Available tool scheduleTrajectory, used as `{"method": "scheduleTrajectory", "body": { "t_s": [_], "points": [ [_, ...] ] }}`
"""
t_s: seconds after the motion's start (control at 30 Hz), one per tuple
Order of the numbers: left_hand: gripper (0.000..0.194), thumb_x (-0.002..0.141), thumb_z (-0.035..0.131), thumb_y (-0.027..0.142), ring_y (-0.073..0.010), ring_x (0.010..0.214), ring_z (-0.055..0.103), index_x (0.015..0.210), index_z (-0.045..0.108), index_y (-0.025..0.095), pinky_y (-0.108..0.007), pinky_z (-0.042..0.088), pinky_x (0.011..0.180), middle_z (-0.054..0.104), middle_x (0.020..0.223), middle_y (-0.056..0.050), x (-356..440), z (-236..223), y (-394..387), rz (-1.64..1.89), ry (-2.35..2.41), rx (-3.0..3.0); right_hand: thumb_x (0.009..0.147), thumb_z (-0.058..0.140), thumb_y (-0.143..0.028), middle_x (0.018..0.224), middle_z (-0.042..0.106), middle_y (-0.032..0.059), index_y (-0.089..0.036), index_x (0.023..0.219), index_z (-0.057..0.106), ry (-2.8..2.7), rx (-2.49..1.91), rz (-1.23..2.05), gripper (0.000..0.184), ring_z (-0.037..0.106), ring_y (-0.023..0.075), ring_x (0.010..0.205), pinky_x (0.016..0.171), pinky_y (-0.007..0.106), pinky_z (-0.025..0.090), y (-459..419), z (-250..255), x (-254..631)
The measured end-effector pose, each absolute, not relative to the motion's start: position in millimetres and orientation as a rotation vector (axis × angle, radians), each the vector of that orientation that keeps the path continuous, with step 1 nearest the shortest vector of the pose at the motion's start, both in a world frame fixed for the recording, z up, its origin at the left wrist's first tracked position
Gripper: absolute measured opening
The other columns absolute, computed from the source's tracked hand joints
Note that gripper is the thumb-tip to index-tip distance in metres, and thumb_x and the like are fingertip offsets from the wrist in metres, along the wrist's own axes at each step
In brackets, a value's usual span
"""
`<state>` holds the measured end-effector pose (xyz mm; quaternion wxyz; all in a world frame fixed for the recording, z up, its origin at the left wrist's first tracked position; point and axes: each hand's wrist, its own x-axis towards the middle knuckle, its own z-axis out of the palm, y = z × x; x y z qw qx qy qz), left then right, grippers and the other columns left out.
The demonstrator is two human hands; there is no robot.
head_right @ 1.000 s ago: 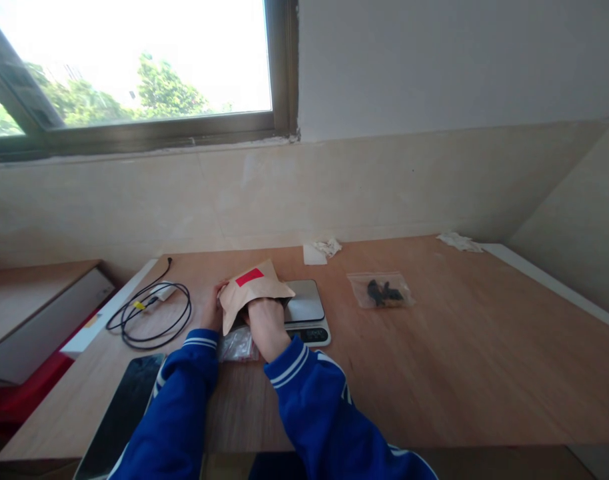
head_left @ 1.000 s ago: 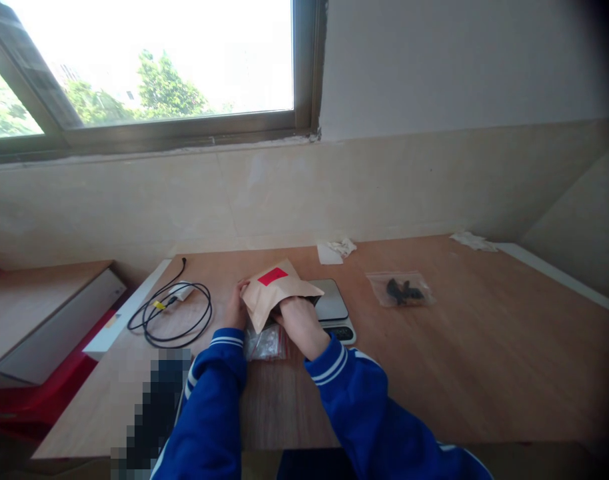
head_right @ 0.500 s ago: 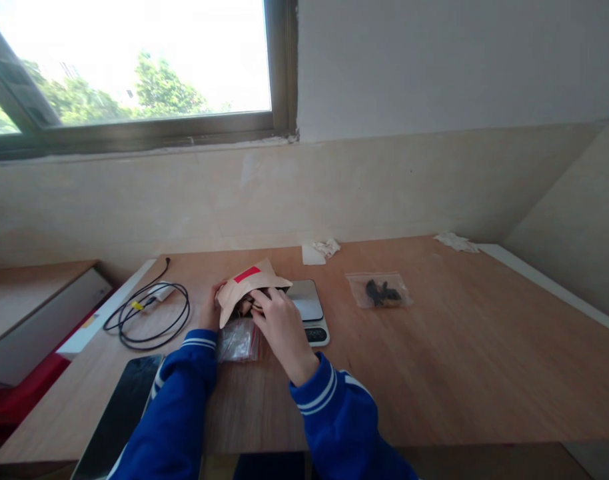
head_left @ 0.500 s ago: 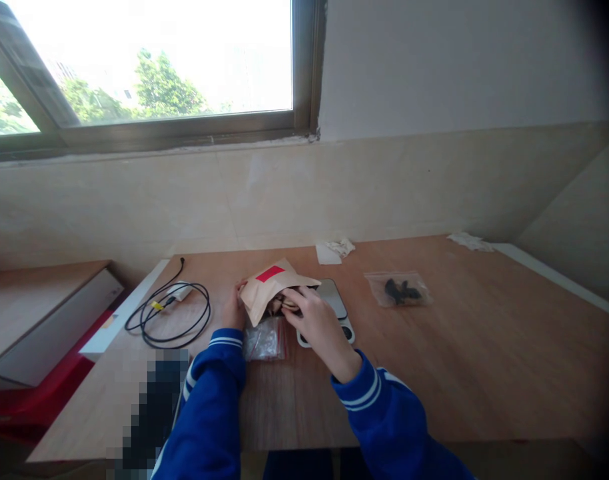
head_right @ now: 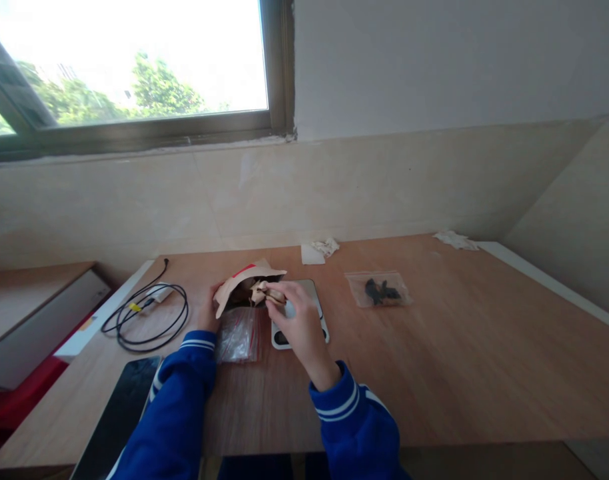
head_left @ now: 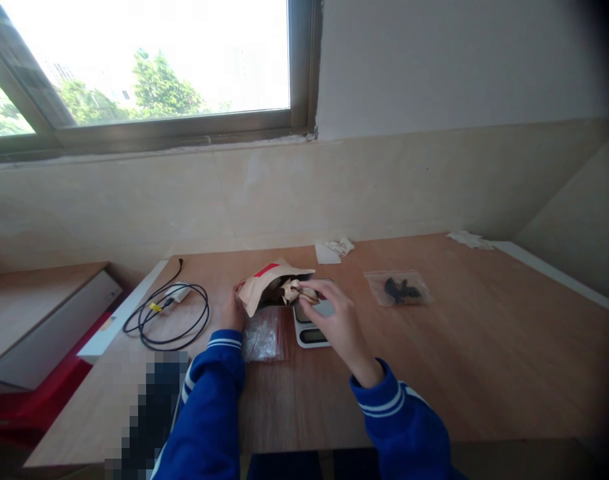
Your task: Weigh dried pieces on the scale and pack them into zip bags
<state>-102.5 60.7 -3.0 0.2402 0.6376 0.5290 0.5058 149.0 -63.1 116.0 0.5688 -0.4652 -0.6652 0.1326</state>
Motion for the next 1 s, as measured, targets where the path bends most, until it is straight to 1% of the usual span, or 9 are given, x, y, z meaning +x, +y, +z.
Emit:
{"method": "scheduleTrajectory", "body": {
  "t_s": [0.13,0.2,0.33,0.43,0.57,0.63,0.73,0.8,1.0],
  "points": [
    [0.042,0.076,0.058,0.025,-0.0282,0.100,0.063,0.118,0.055,0.022,-0.049,0.047,0.092,0.068,0.105,-0.008,-105,-14,71,1.408,1.551,1.658,0.086,0.057,-0.026,0.110,0.064,0.0069,-0.024,0.110,0.062,-1.449,-1.068,0.311,0.024,0.060,0.0206,0.103,0.090,0.036,0.050,-66,107,163],
    [0.040,0.078,0.059,0.030,-0.0281,0.100,0.063,0.116,0.055,0.020,-0.048,0.047,0.092,0.067,0.107,-0.010,-106,-18,77,1.448,1.553,1.602,0.087,0.056,-0.028,0.110,0.064,0.0080,-0.023,0.111,0.061,-1.412,-1.087,0.303,0.025,0.060,0.0206,0.101,0.087,0.036,0.051,-62,96,172],
    [0.044,0.079,0.060,0.041,-0.0275,0.103,0.062,0.117,0.054,0.017,-0.046,0.047,0.092,0.065,0.111,-0.012,-106,-19,81,1.464,1.541,1.582,0.086,0.055,-0.030,0.105,0.065,0.0090,-0.020,0.107,0.064,-1.458,-1.157,0.277,0.025,0.061,0.0209,0.096,0.084,0.037,0.051,-43,67,185],
    [0.043,0.079,0.060,0.043,-0.0266,0.101,0.062,0.114,0.055,0.018,-0.044,0.048,0.091,0.066,0.108,-0.011,-106,-17,80,1.464,1.569,1.585,0.085,0.054,-0.029,0.103,0.066,0.0090,-0.019,0.106,0.065,-1.496,-1.225,0.291,0.026,0.061,0.0214,0.096,0.086,0.039,0.050,-25,45,187],
    [0.043,0.079,0.060,0.043,-0.0257,0.106,0.061,0.115,0.055,0.019,-0.043,0.047,0.094,0.065,0.110,-0.010,-107,-18,79,1.490,1.522,1.626,0.083,0.053,-0.027,0.102,0.065,0.0097,-0.019,0.105,0.067,-1.506,-1.315,0.337,0.027,0.062,0.0224,0.094,0.085,0.040,0.051,-10,25,189],
    [0.045,0.080,0.060,0.044,-0.0258,0.105,0.061,0.116,0.054,0.019,-0.043,0.048,0.093,0.065,0.110,-0.011,-107,-18,79,1.487,1.525,1.620,0.083,0.052,-0.026,0.105,0.065,0.0107,-0.018,0.111,0.065,-1.512,-1.312,0.332,0.032,0.062,0.0230,0.097,0.087,0.042,0.051,-6,16,193],
    [0.046,0.080,0.059,0.045,-0.0260,0.103,0.062,0.117,0.054,0.017,-0.043,0.048,0.091,0.065,0.110,-0.012,-106,-18,78,1.454,1.557,1.615,0.082,0.051,-0.023,0.122,0.060,0.0130,-0.017,0.128,0.051,-1.522,-1.270,0.331,0.047,0.057,0.0233,0.112,0.097,0.043,0.046,-3,4,199],
    [0.046,0.081,0.059,0.044,-0.0260,0.105,0.061,0.118,0.053,0.016,-0.043,0.046,0.093,0.064,0.112,-0.012,-106,-16,76,1.446,1.571,1.635,0.082,0.050,-0.022,0.130,0.056,0.0150,-0.015,0.134,0.044,-1.526,-1.267,0.337,0.053,0.054,0.0235,0.119,0.100,0.045,0.043,-4,-2,202],
    [0.045,0.081,0.059,0.042,-0.0258,0.106,0.061,0.118,0.053,0.017,-0.043,0.046,0.095,0.064,0.112,-0.012,-105,-13,73,1.444,1.564,1.656,0.081,0.051,-0.024,0.120,0.062,0.0158,-0.015,0.133,0.044,-1.528,-1.398,0.285,0.054,0.058,0.0267,0.113,0.096,0.051,0.045,-17,-1,199]
  ]
}}
